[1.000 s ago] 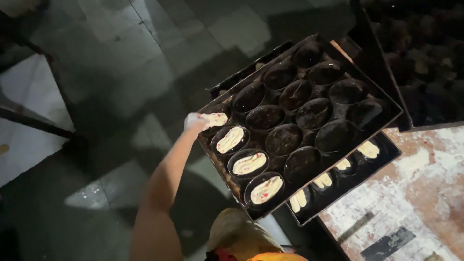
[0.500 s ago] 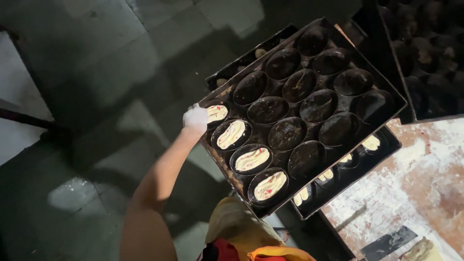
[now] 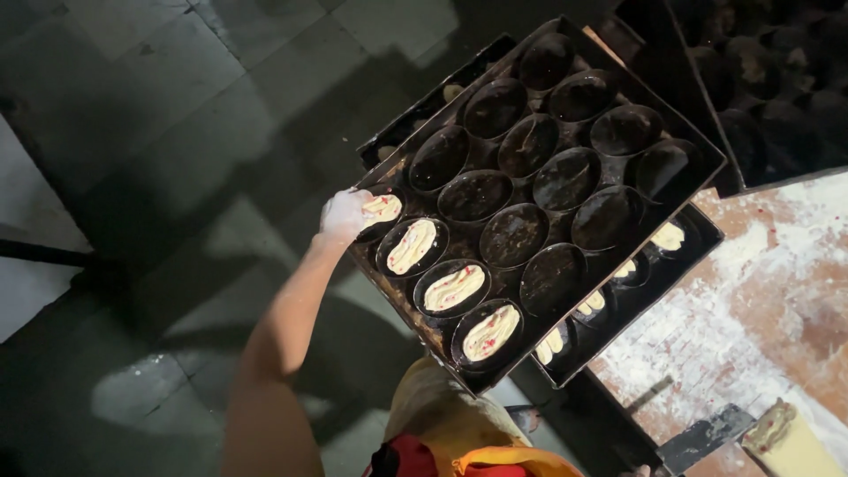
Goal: The person cuts a long strip of dough into pieces using a dough knife, then places each cut piece into the cavities of dark baking molds, filling multiple trays one piece at a time while working along the floured wooden table.
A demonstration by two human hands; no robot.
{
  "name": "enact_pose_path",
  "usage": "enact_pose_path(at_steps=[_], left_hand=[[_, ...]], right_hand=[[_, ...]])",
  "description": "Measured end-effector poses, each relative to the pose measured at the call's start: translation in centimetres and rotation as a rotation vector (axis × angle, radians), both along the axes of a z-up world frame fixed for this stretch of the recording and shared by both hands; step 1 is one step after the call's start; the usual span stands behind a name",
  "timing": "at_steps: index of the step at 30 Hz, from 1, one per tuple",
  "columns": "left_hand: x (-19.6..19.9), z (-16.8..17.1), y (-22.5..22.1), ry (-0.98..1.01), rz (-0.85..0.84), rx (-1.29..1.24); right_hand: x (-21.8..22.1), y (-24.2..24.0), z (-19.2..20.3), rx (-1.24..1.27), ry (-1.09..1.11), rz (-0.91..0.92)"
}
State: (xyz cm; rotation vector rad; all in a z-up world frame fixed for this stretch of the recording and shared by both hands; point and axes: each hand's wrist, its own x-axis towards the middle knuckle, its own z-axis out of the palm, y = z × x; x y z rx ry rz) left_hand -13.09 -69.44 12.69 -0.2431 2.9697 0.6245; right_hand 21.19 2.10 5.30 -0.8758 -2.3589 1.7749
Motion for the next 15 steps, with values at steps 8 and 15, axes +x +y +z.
enact_pose_path(at_steps=[8, 15], left_hand=[[0.5, -2.0, -0.3, -0.017, -0.008, 0.028], [1.0, -0.8, 0.9, -0.169, -0.142, -0.203]], right_hand=[[-2.3, -1.1, -3.7, -0.095, -0.051, -0.071], [-0.6, 2.3, -13.0, -0.195, -0.089, -0.104]])
